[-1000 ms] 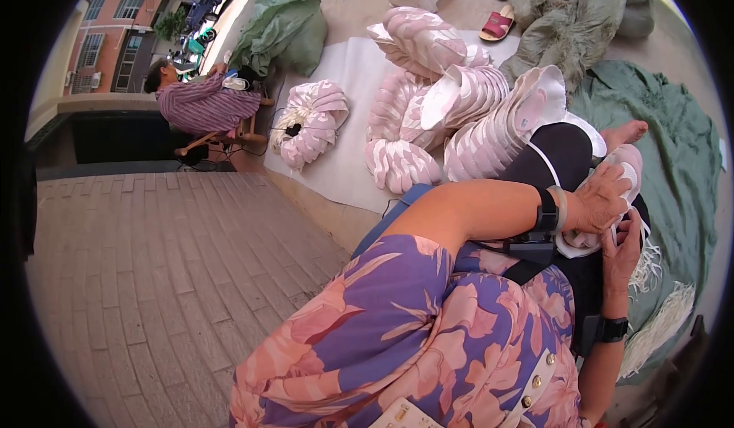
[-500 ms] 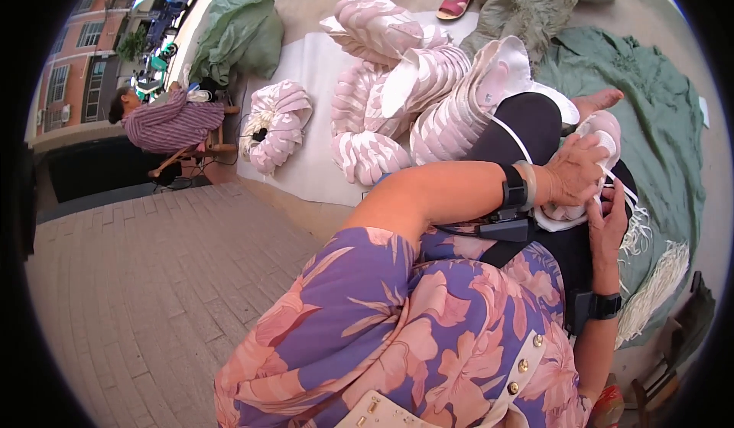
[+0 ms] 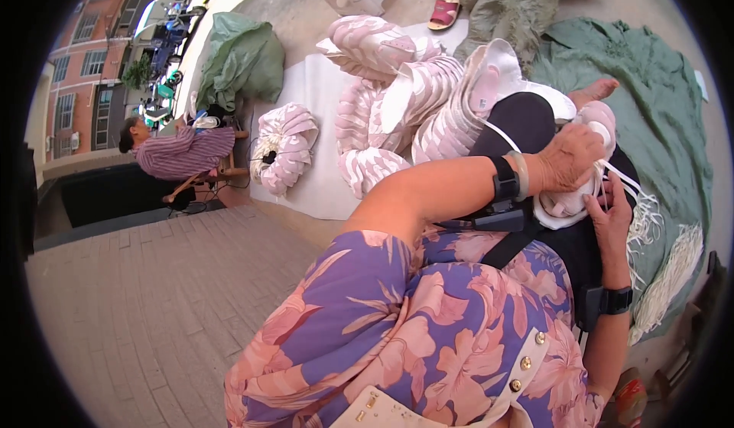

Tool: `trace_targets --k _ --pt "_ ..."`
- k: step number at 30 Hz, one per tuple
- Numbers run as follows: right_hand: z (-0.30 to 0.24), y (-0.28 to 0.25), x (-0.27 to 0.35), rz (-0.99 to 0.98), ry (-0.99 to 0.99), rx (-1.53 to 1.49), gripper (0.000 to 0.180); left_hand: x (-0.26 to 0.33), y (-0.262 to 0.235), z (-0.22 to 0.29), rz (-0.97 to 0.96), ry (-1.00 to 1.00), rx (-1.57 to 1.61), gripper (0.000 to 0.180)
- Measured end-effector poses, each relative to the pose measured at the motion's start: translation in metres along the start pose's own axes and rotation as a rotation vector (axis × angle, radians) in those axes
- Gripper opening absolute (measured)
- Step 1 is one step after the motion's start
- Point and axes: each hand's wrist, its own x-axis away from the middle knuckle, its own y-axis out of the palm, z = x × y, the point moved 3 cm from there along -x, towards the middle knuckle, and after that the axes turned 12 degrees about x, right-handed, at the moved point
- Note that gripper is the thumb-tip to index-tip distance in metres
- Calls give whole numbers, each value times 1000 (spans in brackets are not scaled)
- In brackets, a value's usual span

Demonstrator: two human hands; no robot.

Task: The recorder is lacing white and pink athletic shoes by hand.

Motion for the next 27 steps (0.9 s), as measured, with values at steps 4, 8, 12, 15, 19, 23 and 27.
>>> trace_targets --k 4,8,12,15,19,23,27 --pt "-18 2 -4 35 -53 19 53 -14 -37 19 -118 162 69 25" --pt "-23 1 -7 9 -18 109 61 -2 -38 28 -365 181 -44 16" --pt "-17 -5 1 68 21 95 62 1 -19 24 -364 176 -168 16" --pt "-15 -3 4 121 14 63 59 -1 -11 25 -313 91 -256 17" --pt "-13 1 5 186 -63 68 53 4 -3 11 -265 -54 -184 18" --pt "-12 5 4 236 -129 113 46 1 1 7 -257 -155 -159 18" --pt "-9 6 4 277 -143 189 41 1 6 7 -251 -188 -144 17"
